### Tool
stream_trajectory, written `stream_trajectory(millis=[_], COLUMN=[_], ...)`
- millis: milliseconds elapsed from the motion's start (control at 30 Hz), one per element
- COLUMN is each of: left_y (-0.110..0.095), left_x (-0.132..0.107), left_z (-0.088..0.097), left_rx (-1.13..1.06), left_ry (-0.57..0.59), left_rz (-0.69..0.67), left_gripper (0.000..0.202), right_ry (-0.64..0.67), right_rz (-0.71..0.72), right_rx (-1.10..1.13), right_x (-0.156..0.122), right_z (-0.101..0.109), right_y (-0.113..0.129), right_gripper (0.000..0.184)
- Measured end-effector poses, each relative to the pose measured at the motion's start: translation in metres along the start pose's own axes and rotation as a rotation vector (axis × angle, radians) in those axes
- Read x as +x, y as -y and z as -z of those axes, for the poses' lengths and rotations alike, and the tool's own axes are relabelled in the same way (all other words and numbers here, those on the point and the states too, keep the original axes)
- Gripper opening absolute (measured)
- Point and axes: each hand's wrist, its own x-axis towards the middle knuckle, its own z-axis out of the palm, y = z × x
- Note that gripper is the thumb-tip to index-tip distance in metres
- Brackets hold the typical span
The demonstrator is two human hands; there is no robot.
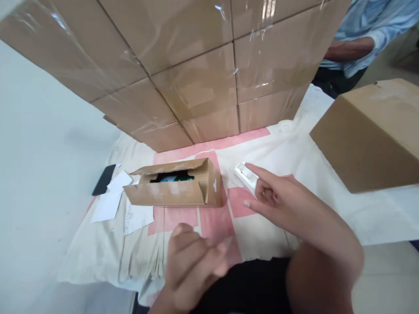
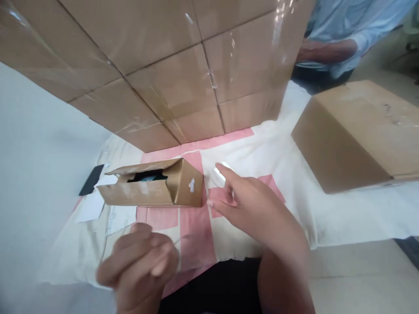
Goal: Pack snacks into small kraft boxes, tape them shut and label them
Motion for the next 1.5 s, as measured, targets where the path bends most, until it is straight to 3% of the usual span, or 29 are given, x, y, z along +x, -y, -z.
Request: stream_trajectory(millis=[100,167,233,367,467,533,633,733,800,933,1033,1133,1300,1500], left_y=[0.020,0.041,0.065,0.106,0.131,0.149,0.179,0.201,0.208,0.211,0.213,0.215,0.216,0.218], left_x=[0.007,0.024,0.046,0.095,0.119,0.123,0.113,0.098,0.094,0.094,0.093,0.091,0.094,0.093], left_z=[0.035,0.053,0.071,0.098,0.100,0.097,0.098,0.110,0.117,0.120,0.116,0.113,0.113,0.113], left_rx=[0.142,0.094,-0.047,-0.322,-0.427,-0.505,-0.653,-0.625,-0.541,-0.364,-0.329,-0.383,-0.484,-0.683], left_ry=[-0.293,-0.278,-0.101,0.412,0.611,0.663,0.552,0.323,0.304,0.514,0.584,0.629,0.790,0.753], left_rz=[-0.009,0.065,0.172,0.285,0.254,0.215,0.163,0.282,0.376,0.438,0.444,0.441,0.485,0.523], left_gripper=[0.007,0.011,0.014,0.030,0.036,0.033,0.034,0.031,0.027,0.020,0.049,0.072,0.072,0.071], right_ry=[-0.183,-0.263,-0.259,-0.135,-0.119,-0.130,-0.141,-0.141,-0.131,-0.135,-0.157,-0.165,-0.185,-0.204], right_rz=[0.150,0.305,0.384,0.364,0.345,0.337,0.328,0.327,0.330,0.335,0.339,0.339,0.373,0.375], right_rx=[-0.072,-0.122,-0.172,-0.240,-0.322,-0.367,-0.391,-0.370,-0.344,-0.298,-0.285,-0.283,-0.271,-0.264], right_x=[0.016,0.028,0.038,0.049,0.050,0.049,0.050,0.052,0.052,0.052,0.051,0.051,0.052,0.055], right_z=[-0.022,-0.041,-0.058,-0.077,-0.079,-0.081,-0.084,-0.086,-0.087,-0.091,-0.093,-0.094,-0.097,-0.099], right_y=[0.033,0.053,0.065,0.070,0.069,0.071,0.072,0.070,0.066,0.060,0.059,0.058,0.056,0.058], right_gripper=[0.070,0.067,0.059,0.045,0.045,0.045,0.044,0.046,0.049,0.054,0.054,0.052,0.047,0.045])
